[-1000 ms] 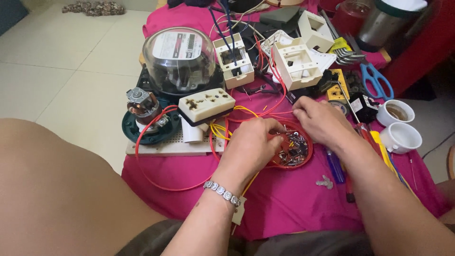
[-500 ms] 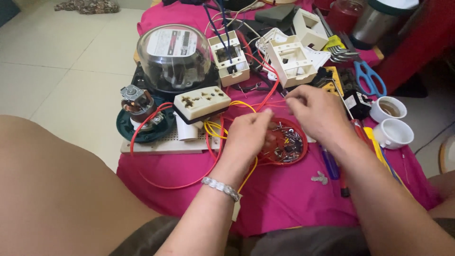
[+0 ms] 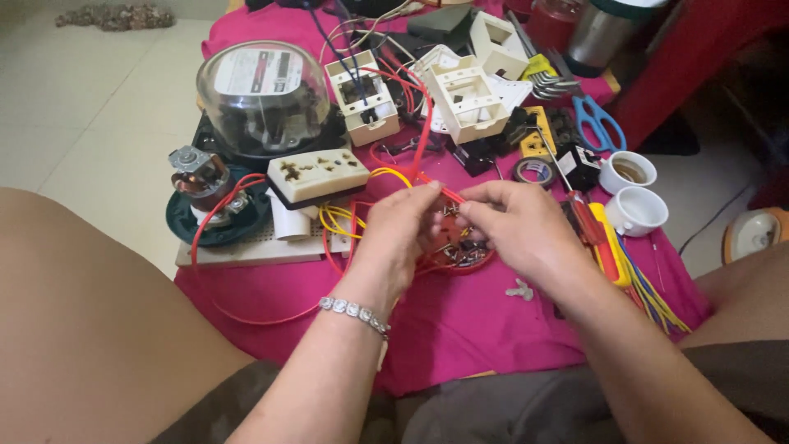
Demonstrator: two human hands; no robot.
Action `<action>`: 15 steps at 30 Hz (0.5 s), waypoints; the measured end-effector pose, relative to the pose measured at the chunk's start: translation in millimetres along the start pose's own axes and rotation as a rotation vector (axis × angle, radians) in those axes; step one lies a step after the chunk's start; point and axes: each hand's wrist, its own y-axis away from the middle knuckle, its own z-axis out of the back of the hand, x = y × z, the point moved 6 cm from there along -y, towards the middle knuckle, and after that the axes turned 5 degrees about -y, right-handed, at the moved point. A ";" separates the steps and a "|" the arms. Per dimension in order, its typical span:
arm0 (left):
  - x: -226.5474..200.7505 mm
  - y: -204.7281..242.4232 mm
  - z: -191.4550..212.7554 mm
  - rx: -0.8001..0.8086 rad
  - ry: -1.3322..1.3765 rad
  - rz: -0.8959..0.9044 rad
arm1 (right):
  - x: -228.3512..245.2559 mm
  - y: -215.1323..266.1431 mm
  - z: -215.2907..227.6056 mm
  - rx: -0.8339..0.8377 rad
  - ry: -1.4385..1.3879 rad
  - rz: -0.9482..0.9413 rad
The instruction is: Wiring and assembling various electrical components including a meter, sockets, and switches on a board.
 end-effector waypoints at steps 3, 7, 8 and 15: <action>-4.1 -5.3 4.5 -0.042 -0.048 -0.029 | -10.7 -4.4 3.2 0.046 0.073 -0.019; -5.9 -13.0 20.3 -0.087 -0.149 -0.066 | 3.1 15.5 4.9 0.120 0.139 -0.024; -6.8 -15.3 24.6 -0.109 -0.139 -0.075 | 4.2 22.2 -0.6 0.225 0.171 -0.050; -27.3 -0.6 25.0 -0.099 -0.129 -0.096 | -9.8 29.2 -15.8 0.410 0.001 -0.127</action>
